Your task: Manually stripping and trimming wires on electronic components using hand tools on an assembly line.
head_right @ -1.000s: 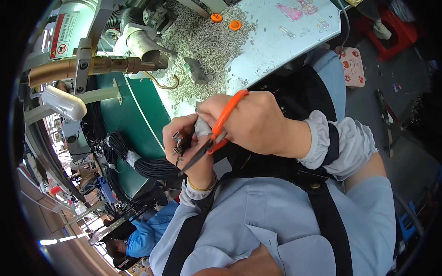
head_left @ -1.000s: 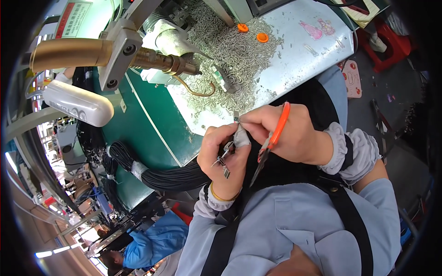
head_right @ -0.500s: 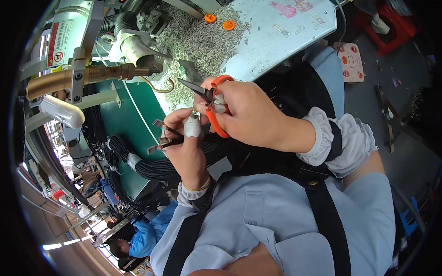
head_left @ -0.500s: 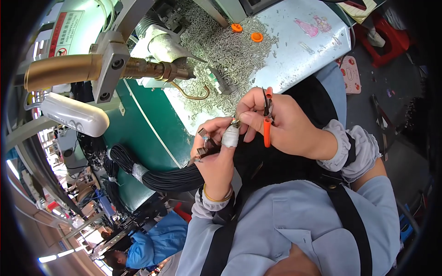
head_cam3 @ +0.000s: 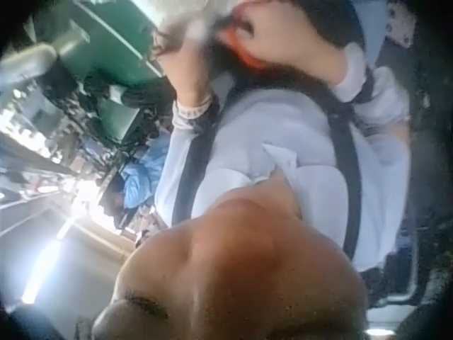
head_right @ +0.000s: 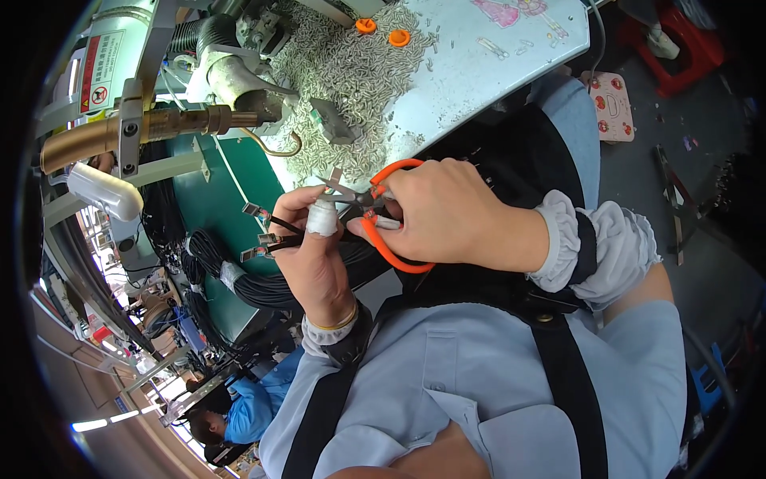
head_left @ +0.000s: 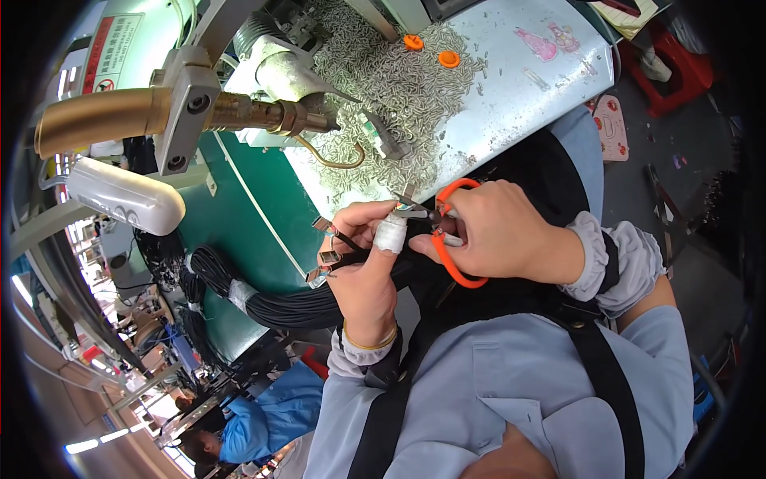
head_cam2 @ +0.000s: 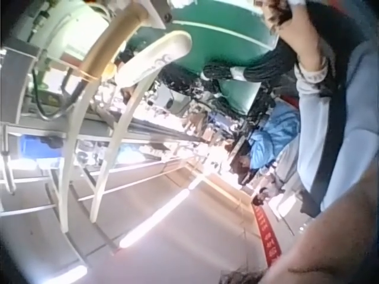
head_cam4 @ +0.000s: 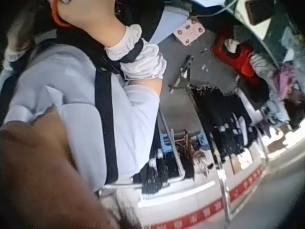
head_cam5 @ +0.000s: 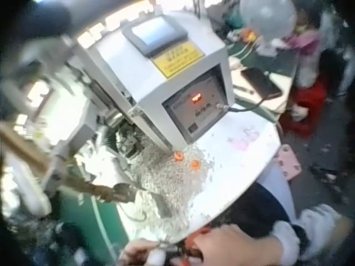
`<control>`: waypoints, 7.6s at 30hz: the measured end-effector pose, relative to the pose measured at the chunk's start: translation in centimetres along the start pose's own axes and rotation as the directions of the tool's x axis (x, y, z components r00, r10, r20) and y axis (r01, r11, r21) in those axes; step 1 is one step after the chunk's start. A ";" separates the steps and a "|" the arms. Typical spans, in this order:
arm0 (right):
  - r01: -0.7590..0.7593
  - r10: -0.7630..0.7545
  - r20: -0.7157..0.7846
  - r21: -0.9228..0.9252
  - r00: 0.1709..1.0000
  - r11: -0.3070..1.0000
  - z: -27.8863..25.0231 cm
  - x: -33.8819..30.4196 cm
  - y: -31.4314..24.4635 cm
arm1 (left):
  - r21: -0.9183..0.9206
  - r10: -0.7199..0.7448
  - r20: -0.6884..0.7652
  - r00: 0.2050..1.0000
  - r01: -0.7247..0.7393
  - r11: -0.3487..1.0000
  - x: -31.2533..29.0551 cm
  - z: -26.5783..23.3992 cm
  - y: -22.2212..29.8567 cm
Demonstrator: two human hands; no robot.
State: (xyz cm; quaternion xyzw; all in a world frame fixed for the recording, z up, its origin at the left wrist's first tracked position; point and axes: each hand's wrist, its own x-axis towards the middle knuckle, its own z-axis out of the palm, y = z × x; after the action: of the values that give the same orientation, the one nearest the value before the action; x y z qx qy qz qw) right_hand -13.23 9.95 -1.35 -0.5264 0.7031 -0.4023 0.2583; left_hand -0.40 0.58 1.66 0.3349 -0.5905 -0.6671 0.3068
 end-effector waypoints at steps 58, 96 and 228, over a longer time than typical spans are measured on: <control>0.434 -0.430 -0.290 -0.055 0.855 0.899 -1.5 3.0 -1.4 | 0.184 0.114 0.225 0.968 -0.157 0.970 0.5 -0.6 -1.2; 0.465 -0.473 -0.231 -0.094 0.850 0.880 0.4 1.9 1.0 | 0.476 0.316 0.217 0.924 -0.382 0.792 -0.3 -1.8 -0.8; 0.027 -0.012 -0.074 0.214 0.997 0.976 -1.0 0.1 -0.1 | -0.235 -0.192 0.095 0.977 0.209 0.949 -0.1 -1.2 -0.9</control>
State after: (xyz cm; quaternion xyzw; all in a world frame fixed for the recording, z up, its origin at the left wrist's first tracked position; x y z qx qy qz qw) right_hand -13.98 10.14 -0.67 -0.4874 0.6592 -0.4973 0.2839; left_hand 0.62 0.11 0.71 0.3290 -0.4777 -0.7736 0.2550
